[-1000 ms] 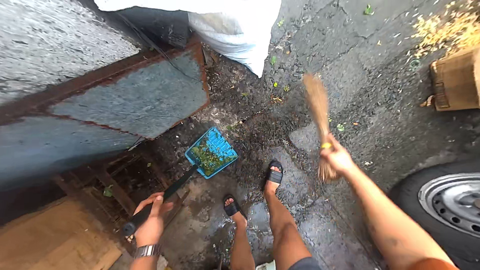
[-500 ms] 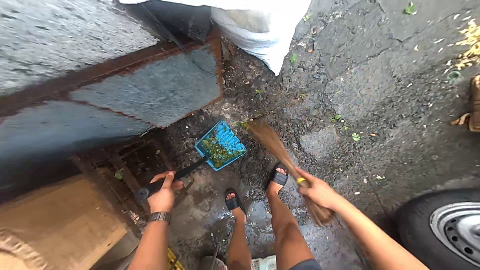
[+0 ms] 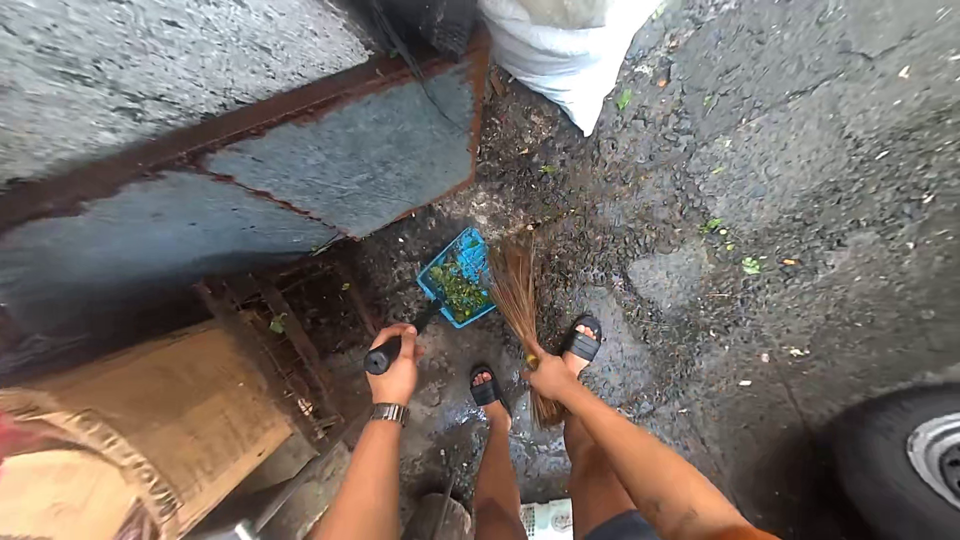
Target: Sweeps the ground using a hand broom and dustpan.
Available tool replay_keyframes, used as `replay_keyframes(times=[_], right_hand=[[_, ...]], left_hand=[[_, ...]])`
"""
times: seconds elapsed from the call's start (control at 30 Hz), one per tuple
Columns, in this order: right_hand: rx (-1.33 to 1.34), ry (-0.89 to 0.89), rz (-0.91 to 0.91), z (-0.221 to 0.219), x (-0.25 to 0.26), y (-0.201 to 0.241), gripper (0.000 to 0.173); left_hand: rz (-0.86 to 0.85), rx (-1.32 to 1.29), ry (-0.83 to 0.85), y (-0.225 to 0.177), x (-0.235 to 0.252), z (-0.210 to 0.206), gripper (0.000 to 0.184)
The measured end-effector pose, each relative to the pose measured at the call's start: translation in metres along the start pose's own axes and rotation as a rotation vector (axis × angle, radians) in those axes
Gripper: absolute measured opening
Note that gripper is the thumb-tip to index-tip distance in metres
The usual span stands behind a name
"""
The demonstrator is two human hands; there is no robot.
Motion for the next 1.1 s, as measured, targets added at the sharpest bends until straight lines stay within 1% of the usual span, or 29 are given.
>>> replay_keyframes(times=[0.07,0.13,0.17,0.2,0.27,0.3,0.33,0.4,0.47,0.53,0.6,0.63,0.7,0.77,0.8,0.83,0.9,0.97,1.03,1.1], right_hand=[[0.082,-0.054,-0.002,0.013,-0.038,-0.018,0.089],[0.189,-0.182,-0.026,0.042,-0.068,-0.041,0.085],[0.251,-0.260,-0.049,0.057,-0.073,-0.050,0.085],[0.315,-0.327,-0.079,0.071,-0.068,-0.056,0.086],[0.381,-0.405,-0.147,0.092,-0.027,-0.052,0.089],[0.356,-0.384,-0.168,0.090,-0.002,-0.042,0.089],[0.276,-0.326,-0.173,0.075,0.017,-0.027,0.087],[0.043,-0.172,-0.140,0.035,0.035,0.005,0.085],[-0.044,-0.068,-0.071,-0.001,0.019,0.017,0.090],[0.026,-0.053,-0.021,-0.011,-0.018,0.004,0.091],[0.125,-0.125,0.004,0.020,-0.057,-0.015,0.086],[0.154,-0.210,0.011,0.045,-0.069,-0.023,0.082],[0.191,-0.411,-0.001,0.112,-0.069,-0.038,0.077],[0.200,-0.551,-0.082,0.178,-0.032,-0.051,0.081],[0.181,-0.588,-0.119,0.201,-0.001,-0.055,0.085],[0.145,-0.580,-0.140,0.209,0.027,-0.058,0.086],[-0.049,-0.420,-0.137,0.183,0.065,-0.060,0.084],[-0.265,-0.234,-0.096,0.142,0.072,-0.057,0.088],[-0.324,-0.130,-0.016,0.104,0.046,-0.070,0.093],[-0.291,-0.104,0.047,0.093,0.000,-0.092,0.090]], left_hand=[[-0.003,-0.024,-0.002,0.004,0.002,0.005,0.017],[0.003,-0.042,-0.008,0.005,0.004,0.011,0.017],[0.017,-0.048,-0.013,0.006,0.004,0.015,0.017],[0.029,-0.054,-0.018,0.008,0.004,0.019,0.017],[0.032,-0.058,-0.016,0.010,0.004,0.022,0.017],[0.027,-0.059,-0.002,0.011,0.003,0.022,0.016],[0.016,-0.059,0.012,0.014,0.000,0.021,0.016],[-0.024,-0.054,0.032,0.016,-0.002,0.015,0.015],[-0.044,-0.041,0.047,0.017,-0.003,0.011,0.014],[-0.042,-0.042,0.044,0.019,-0.003,0.011,0.014],[-0.036,-0.071,0.013,0.015,0.003,0.016,0.016],[-0.019,-0.083,-0.015,0.013,0.006,0.022,0.018],[0.008,-0.097,-0.083,0.014,0.007,0.041,0.022],[0.007,-0.121,-0.130,0.023,0.002,0.061,0.021],[-0.007,-0.136,-0.135,0.027,0.001,0.066,0.020],[-0.012,-0.147,-0.134,0.031,-0.003,0.069,0.019],[-0.011,-0.164,-0.134,0.033,-0.006,0.065,0.018],[-0.012,-0.177,-0.151,0.031,-0.005,0.051,0.017],[0.006,-0.156,-0.149,0.025,-0.004,0.039,0.017],[0.019,-0.129,-0.139,0.020,0.001,0.029,0.018]])
Point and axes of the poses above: each hand's wrist, its own x-axis towards the middle knuckle, its own z-axis out of the back of the hand, y = z × x, the point moved 1 cm from there along x, towards the middle knuckle, and after that the axes turned 14 degrees about -x, right-handed, at the moved point
